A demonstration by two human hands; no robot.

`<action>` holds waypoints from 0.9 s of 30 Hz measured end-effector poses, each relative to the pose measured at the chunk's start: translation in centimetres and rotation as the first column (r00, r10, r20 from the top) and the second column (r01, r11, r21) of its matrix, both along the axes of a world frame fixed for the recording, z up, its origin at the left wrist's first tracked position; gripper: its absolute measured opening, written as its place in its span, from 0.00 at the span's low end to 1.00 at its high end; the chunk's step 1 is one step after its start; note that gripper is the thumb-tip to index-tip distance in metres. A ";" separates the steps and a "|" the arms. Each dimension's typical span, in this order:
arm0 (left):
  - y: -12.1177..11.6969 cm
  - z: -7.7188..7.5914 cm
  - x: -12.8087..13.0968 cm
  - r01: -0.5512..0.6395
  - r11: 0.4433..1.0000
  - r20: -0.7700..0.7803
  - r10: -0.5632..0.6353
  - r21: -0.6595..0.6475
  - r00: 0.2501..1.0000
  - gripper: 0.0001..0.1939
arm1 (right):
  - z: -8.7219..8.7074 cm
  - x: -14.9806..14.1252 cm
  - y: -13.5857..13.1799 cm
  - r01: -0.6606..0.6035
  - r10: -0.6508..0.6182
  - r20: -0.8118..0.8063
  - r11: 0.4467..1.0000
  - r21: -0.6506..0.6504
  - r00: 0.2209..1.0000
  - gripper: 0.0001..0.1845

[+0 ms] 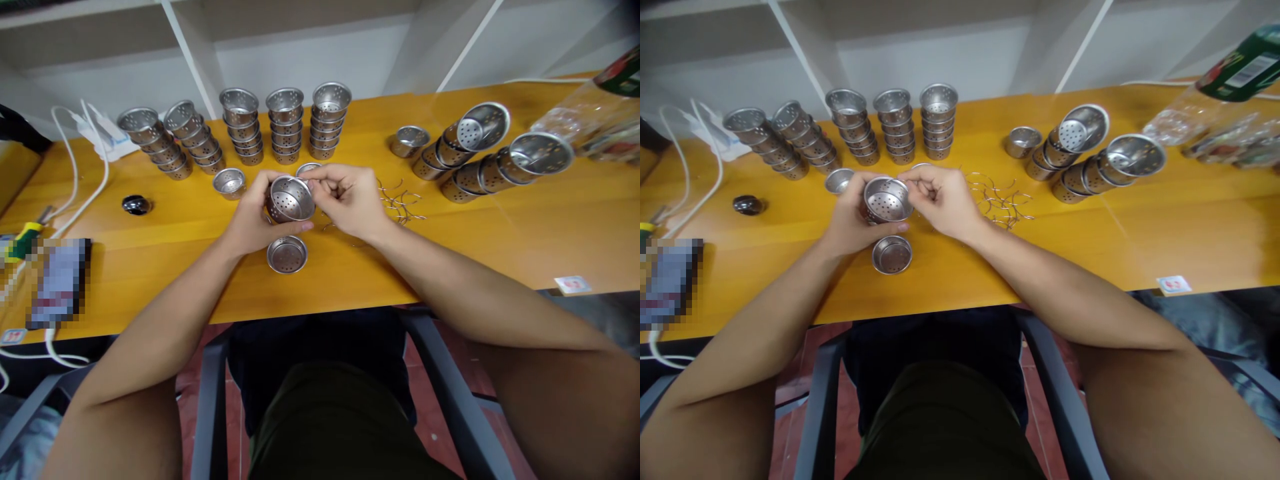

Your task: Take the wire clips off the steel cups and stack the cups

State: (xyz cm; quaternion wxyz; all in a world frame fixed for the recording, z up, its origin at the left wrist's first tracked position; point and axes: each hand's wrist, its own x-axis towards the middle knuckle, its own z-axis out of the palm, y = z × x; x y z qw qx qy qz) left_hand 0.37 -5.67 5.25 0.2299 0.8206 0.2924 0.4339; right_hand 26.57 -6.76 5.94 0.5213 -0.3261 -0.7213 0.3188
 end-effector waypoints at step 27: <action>0.0 -0.2 0.4 0.040 0.999 0.015 -0.040 0.016 0.999 0.43 | 1.7 0.7 -0.3 -0.399 0.397 -0.097 0.917 0.000 0.913 0.16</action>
